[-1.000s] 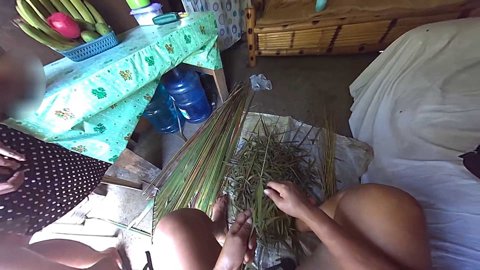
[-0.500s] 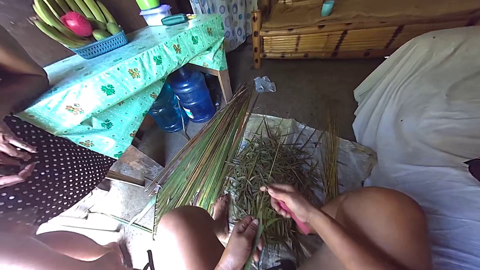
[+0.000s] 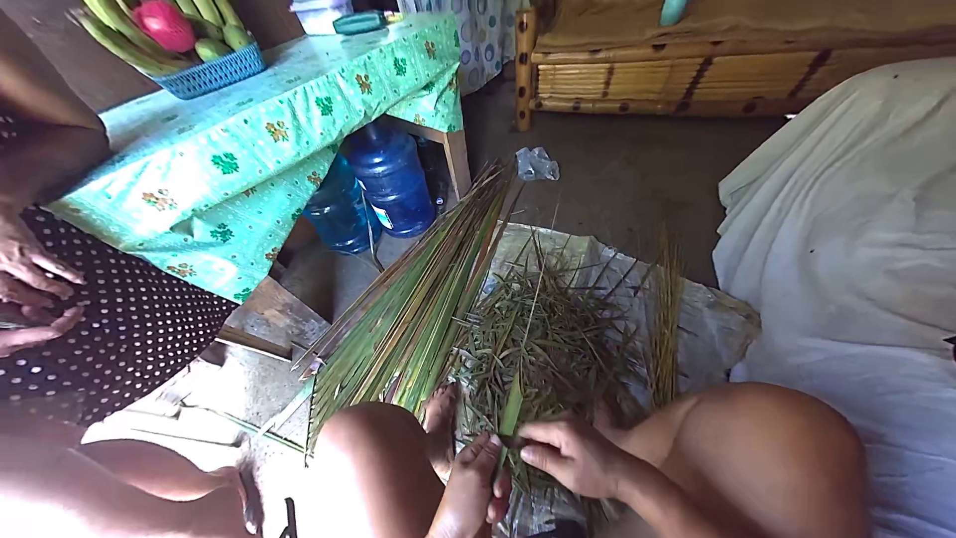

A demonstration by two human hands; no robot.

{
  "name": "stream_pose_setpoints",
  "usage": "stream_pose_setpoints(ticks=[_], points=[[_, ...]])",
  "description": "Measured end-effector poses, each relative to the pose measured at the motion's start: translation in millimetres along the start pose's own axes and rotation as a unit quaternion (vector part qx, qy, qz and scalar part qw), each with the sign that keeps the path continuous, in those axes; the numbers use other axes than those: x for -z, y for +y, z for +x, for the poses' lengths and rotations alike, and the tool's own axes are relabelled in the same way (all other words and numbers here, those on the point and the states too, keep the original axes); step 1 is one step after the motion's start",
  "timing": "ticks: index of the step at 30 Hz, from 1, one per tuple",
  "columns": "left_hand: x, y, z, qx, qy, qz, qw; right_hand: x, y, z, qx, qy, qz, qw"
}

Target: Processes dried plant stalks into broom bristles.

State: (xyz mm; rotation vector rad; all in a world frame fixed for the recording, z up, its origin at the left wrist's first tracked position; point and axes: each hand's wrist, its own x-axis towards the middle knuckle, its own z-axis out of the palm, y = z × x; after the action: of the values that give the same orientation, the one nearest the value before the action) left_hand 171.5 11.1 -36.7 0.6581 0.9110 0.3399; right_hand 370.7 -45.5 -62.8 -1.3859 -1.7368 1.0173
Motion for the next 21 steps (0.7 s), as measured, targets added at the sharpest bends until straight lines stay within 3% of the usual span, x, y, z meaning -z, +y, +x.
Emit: stream_pose_setpoints(ticks=[2,6,9,14,17,21], points=[[-2.5,1.6,0.5,0.0,-0.002,0.002,1.0,2.9,5.5,4.7,0.011,0.044,-0.091,0.995],[-0.5,-3.7,-5.8,-0.006,-0.011,0.013,1.0,30.3,20.0,18.7,-0.115,0.063,-0.137,0.982],[1.0,-3.4,-4.5,-0.027,-0.007,0.037,0.999,36.0,19.7,25.7,-0.151,0.064,-0.179,0.97],[5.8,-10.2,-15.0,-0.065,0.002,0.101,0.993,58.5,33.4,28.4,-0.24,0.147,-0.132,0.95],[9.2,-14.6,-14.3,-0.082,0.007,0.126,0.989,66.2,28.8,24.5,-0.229,0.166,-0.096,0.954],[6.2,-13.1,-9.6,-0.095,0.022,0.151,0.984,30.1,5.7,16.5,-0.165,0.06,-0.057,0.983]])
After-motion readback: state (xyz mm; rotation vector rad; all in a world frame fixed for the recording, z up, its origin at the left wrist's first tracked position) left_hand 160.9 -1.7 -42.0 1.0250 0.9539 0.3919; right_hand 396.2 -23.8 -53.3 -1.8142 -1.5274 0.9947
